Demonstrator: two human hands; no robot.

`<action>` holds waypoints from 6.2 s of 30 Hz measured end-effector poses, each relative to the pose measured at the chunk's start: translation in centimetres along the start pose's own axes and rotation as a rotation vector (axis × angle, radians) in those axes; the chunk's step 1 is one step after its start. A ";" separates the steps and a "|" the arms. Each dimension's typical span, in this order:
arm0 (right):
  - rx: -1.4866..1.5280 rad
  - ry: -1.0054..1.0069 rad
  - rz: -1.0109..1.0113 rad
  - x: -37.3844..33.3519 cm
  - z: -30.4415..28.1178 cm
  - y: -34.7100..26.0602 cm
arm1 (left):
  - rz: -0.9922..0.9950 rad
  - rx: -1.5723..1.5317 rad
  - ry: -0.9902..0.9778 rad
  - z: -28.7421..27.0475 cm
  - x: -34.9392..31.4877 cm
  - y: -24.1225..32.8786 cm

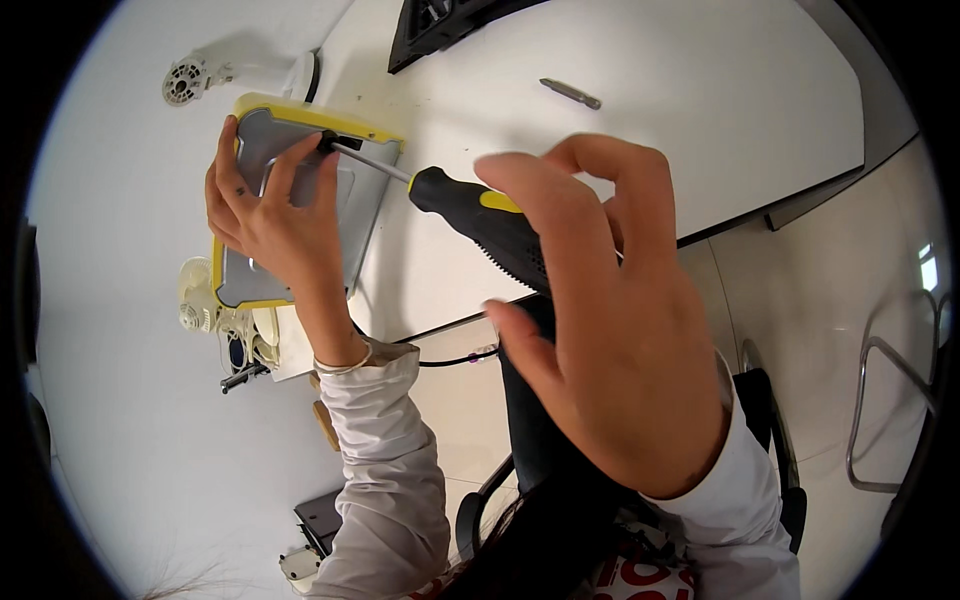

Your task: The person uses a screwdriver to tighten screws on a yellow toaster, securing its casing. They rotate the toaster to access different screw locations and continue tightening until the casing is fully assembled.

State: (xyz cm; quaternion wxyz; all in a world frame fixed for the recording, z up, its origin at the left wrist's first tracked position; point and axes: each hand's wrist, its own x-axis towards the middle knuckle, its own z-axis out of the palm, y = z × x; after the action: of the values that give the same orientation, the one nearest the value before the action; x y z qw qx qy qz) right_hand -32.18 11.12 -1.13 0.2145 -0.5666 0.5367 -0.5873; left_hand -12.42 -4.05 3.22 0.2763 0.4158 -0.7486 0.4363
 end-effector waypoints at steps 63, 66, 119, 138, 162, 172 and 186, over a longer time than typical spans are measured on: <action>-0.141 -0.100 0.125 -2.4 0.3 3.5 | -0.116 -0.116 0.119 1.4 -1.5 -1.6; -0.085 -0.084 0.212 -3.6 -0.6 4.5 | -0.182 -0.122 0.114 1.6 -1.5 -1.1; 0.031 -0.262 0.187 -6.5 -5.0 -2.1 | -0.235 -0.751 -0.138 -7.8 -7.3 -0.6; -0.114 -0.716 0.361 -7.1 -6.7 -5.0 | -0.566 -1.025 -0.518 -16.2 -17.8 -0.2; 0.396 -0.557 0.550 -6.8 -10.2 -2.5 | -0.719 -1.075 -0.478 -16.8 -20.9 -1.5; 0.632 -0.354 0.252 5.1 0.9 -5.4 | -1.749 -1.830 0.526 -8.8 -15.1 -9.1; -0.165 -0.506 0.077 23.6 14.5 -5.5 | -1.888 -1.463 0.780 1.2 -7.2 -13.5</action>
State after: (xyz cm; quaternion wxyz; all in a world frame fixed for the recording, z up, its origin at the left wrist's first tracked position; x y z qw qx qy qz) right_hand -23.49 -12.94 10.79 0.3172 -0.6901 0.5333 -0.3726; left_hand 2.81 -6.08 2.83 0.8484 0.3817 -0.0945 -0.3543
